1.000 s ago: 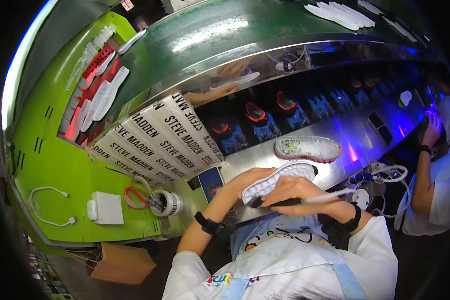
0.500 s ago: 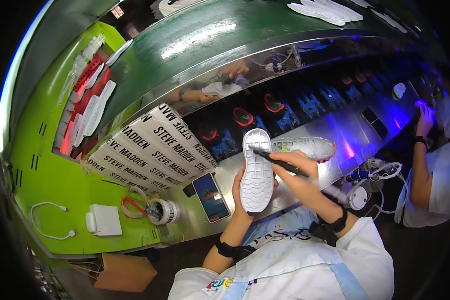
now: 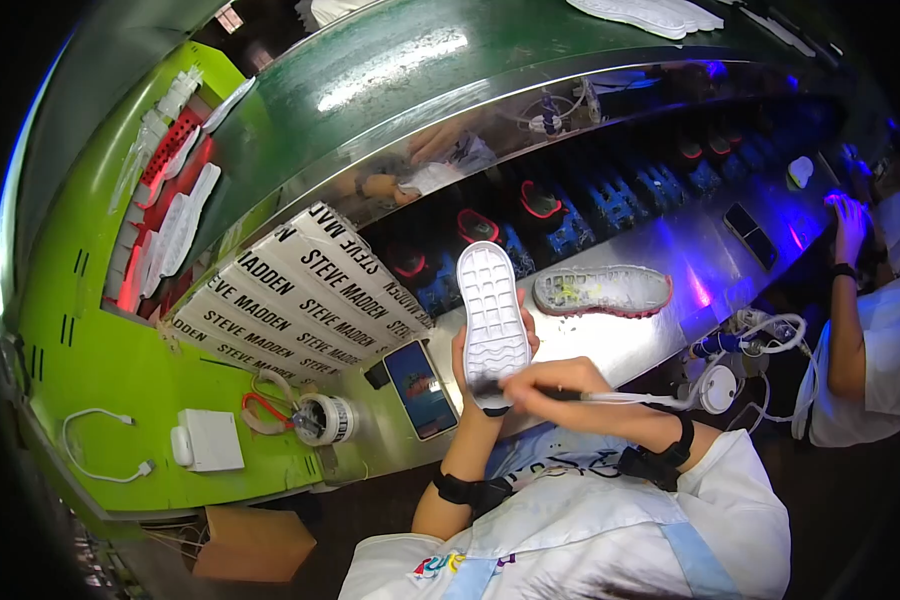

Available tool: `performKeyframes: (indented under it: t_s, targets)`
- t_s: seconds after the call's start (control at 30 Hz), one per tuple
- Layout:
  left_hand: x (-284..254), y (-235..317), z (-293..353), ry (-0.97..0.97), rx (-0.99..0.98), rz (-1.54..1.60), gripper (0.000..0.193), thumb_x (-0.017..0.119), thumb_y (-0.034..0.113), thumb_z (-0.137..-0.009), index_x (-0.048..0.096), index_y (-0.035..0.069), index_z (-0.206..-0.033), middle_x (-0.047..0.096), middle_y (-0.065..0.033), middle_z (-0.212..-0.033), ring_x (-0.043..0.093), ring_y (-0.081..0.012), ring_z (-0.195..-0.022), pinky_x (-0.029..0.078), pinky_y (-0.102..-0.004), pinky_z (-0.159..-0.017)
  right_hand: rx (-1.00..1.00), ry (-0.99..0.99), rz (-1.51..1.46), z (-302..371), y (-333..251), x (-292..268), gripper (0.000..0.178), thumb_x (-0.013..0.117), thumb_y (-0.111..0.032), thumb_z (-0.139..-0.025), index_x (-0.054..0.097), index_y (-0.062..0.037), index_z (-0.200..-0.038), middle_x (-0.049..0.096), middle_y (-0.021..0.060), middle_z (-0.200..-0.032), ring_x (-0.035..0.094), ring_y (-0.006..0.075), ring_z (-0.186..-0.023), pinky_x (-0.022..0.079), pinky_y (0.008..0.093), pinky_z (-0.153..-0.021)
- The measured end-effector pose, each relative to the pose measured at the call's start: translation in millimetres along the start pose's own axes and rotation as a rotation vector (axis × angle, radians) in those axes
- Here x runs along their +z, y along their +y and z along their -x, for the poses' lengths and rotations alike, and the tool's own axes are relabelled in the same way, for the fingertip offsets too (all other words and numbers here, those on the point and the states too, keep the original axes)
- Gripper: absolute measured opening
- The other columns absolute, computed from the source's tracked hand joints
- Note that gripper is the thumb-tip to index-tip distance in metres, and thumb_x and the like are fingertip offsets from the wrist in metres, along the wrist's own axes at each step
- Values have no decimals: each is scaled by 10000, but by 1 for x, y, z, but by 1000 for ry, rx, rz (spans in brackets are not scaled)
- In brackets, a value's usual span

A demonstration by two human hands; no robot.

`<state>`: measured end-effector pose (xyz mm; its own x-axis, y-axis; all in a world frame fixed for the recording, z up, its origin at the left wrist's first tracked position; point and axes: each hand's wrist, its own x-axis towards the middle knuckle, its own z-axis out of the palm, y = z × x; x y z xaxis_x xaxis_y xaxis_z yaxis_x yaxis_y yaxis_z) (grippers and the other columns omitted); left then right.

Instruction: The worker is applying a substance, likely adhesive or a finishing coat, to the underside of white shoe soles using a brush tool.

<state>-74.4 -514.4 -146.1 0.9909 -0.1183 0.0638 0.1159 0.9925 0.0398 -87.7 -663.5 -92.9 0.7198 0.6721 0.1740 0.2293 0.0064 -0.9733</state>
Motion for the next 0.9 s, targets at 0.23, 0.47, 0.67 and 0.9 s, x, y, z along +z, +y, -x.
performKeyframes:
  t_s: [0.23, 0.47, 0.67, 0.9]
  targets:
    - [-1, 18, -5, -44, -283, -140, 627, 476, 292, -795, 341, 66, -1364, 434, -237, -1297, 533, -340, -1036, 493, -452, -841, -25, -235, -14, 4, -2, -21, 145, 564, -76, -860, 639, 35, -916, 659, 112, -851, 640, 128, -708, 507, 242, -643]
    - [15, 15, -15, 15, -530, -330, 601, 469, 174, -779, 352, 41, -1353, 496, -224, -1253, 553, -317, -1084, 468, -391, -918, -256, -290, 234, 9, -10, -36, 118, 571, -63, -832, 635, 22, -882, 640, 123, -805, 630, 228, -716, 494, 294, -660]
    - [35, 12, -22, 221, -768, -692, 565, 484, 169, -811, 392, 5, -1343, 501, -132, -1280, 553, -201, -1075, 408, -290, -951, -359, -218, 271, 14, -12, -46, 72, 592, -43, -801, 638, 12, -801, 644, 102, -767, 629, 230, -653, 493, 294, -624]
    - [43, 24, -23, 111, -761, -1297, 569, 536, 230, -812, 431, 26, -1334, 586, -118, -1150, 624, -172, -902, 483, -241, -799, -302, -157, 354, 34, 7, -76, 77, 595, -30, -772, 643, 16, -732, 654, 97, -730, 635, 190, -637, 500, 276, -600]
